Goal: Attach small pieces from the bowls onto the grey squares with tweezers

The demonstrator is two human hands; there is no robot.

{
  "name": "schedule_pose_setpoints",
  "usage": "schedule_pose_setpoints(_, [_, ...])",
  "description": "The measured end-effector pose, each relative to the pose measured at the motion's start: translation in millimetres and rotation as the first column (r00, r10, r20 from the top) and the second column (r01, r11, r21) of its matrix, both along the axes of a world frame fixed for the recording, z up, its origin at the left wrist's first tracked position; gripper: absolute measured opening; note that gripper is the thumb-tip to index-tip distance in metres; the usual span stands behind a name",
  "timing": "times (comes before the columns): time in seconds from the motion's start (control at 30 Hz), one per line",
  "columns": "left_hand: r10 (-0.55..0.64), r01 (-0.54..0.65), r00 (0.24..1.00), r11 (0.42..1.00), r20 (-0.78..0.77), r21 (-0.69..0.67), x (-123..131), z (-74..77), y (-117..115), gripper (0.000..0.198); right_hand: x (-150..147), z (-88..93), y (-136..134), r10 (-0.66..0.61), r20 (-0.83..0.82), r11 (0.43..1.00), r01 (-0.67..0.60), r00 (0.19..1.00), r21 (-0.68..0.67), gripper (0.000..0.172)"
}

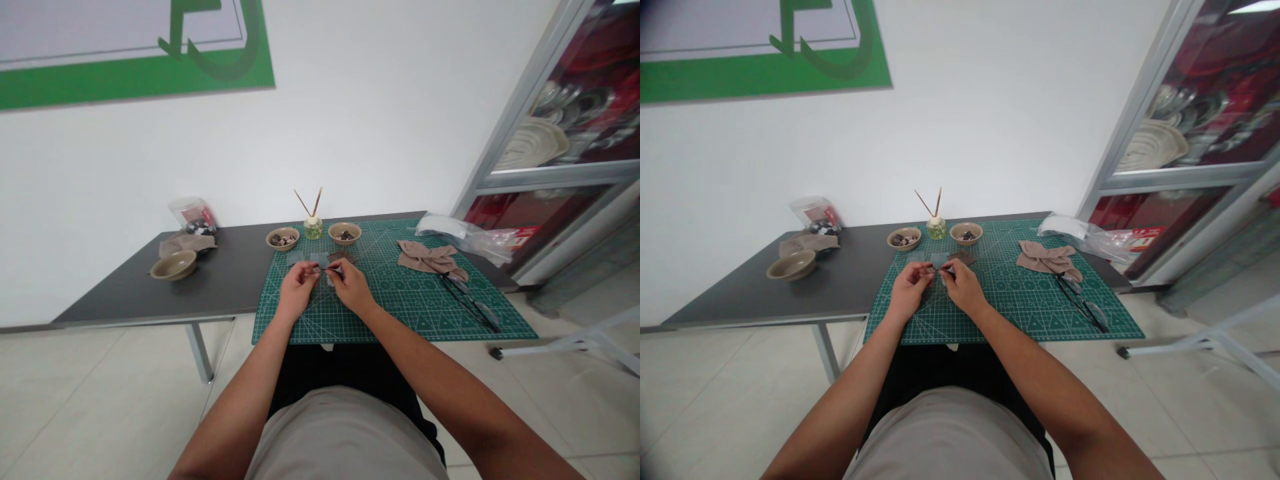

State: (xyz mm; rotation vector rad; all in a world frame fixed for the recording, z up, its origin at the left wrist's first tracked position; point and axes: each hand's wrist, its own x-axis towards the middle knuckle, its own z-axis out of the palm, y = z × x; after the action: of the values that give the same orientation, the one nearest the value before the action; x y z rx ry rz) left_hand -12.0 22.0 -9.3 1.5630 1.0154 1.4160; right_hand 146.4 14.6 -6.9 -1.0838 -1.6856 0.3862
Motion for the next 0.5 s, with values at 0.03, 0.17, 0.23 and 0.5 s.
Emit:
schedule_pose_setpoints(0.03, [-0.007,0.007,1.0,1.0,-0.015,0.002,-0.2,-0.7,0.3,0.022,0.0,0.3,-0.1,0.002,0.002,1.0,-0.002,1.0,-0.005,0.008])
schedule_pose_setpoints(0.17, [0.006,-0.005,0.996,1.0,-0.093,0.02,-1.4,-0.5,-0.1,0.019,-0.2,0.8,-0.8,0.007,0.024,1.0,-0.007,1.0,-0.006,0.009])
schedule_pose_setpoints(0.23, [0.013,-0.01,0.993,1.0,-0.113,0.025,-2.1,0.7,-0.7,0.018,-0.3,0.5,-0.9,0.016,0.043,1.0,-0.016,0.999,0.001,0.009])
schedule_pose_setpoints(0.5, [0.006,-0.006,0.993,1.0,-0.117,-0.001,-2.6,0.9,0.0,0.018,-0.4,-0.2,-0.8,0.044,0.077,0.998,-0.047,0.996,0.034,0.008])
